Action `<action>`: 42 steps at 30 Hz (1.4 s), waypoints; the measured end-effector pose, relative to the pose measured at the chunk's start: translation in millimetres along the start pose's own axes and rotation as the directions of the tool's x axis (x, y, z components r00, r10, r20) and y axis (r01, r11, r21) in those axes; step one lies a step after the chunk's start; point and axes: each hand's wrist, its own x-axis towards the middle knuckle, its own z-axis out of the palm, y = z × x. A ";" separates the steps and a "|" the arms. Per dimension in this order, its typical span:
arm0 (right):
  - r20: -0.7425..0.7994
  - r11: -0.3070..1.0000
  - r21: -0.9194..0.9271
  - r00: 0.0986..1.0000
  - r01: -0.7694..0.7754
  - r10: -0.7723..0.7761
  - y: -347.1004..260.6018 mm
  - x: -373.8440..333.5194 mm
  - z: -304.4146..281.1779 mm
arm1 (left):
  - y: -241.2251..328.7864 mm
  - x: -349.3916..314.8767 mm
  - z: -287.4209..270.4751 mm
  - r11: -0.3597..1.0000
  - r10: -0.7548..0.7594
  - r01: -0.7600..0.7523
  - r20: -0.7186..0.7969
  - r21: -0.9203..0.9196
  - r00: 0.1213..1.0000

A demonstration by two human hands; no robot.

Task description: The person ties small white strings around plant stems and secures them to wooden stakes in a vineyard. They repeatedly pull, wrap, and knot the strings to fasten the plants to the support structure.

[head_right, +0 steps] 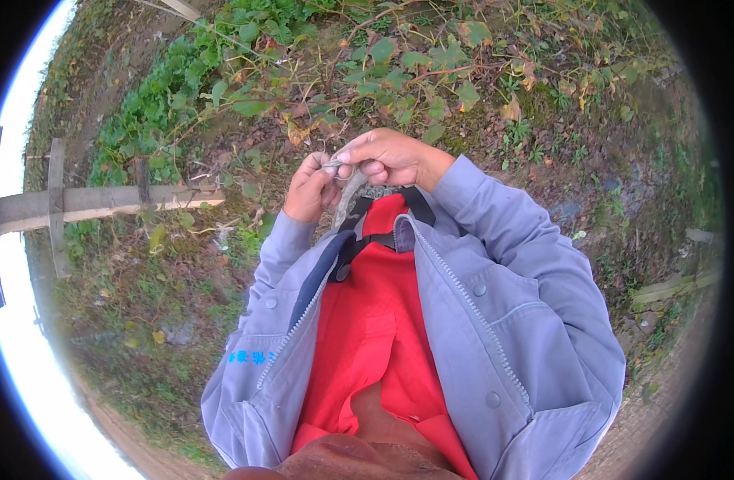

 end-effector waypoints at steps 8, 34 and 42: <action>-0.146 0.978 -0.181 0.981 0.102 -0.129 11.5 3.1 -1.8 | -4.3 -2.1 -0.8 0.999 -0.043 0.043 -0.051 0.008 0.998; 0.104 0.316 -0.872 0.772 0.374 -0.627 32.8 8.2 9.6 | -3.6 -4.9 -0.9 0.995 0.055 -0.070 -0.186 -0.077 0.981; -0.141 0.772 -0.607 0.929 0.191 -0.341 29.4 5.7 11.6 | -5.7 -3.9 -3.8 0.994 0.105 -0.108 -0.173 -0.005 0.979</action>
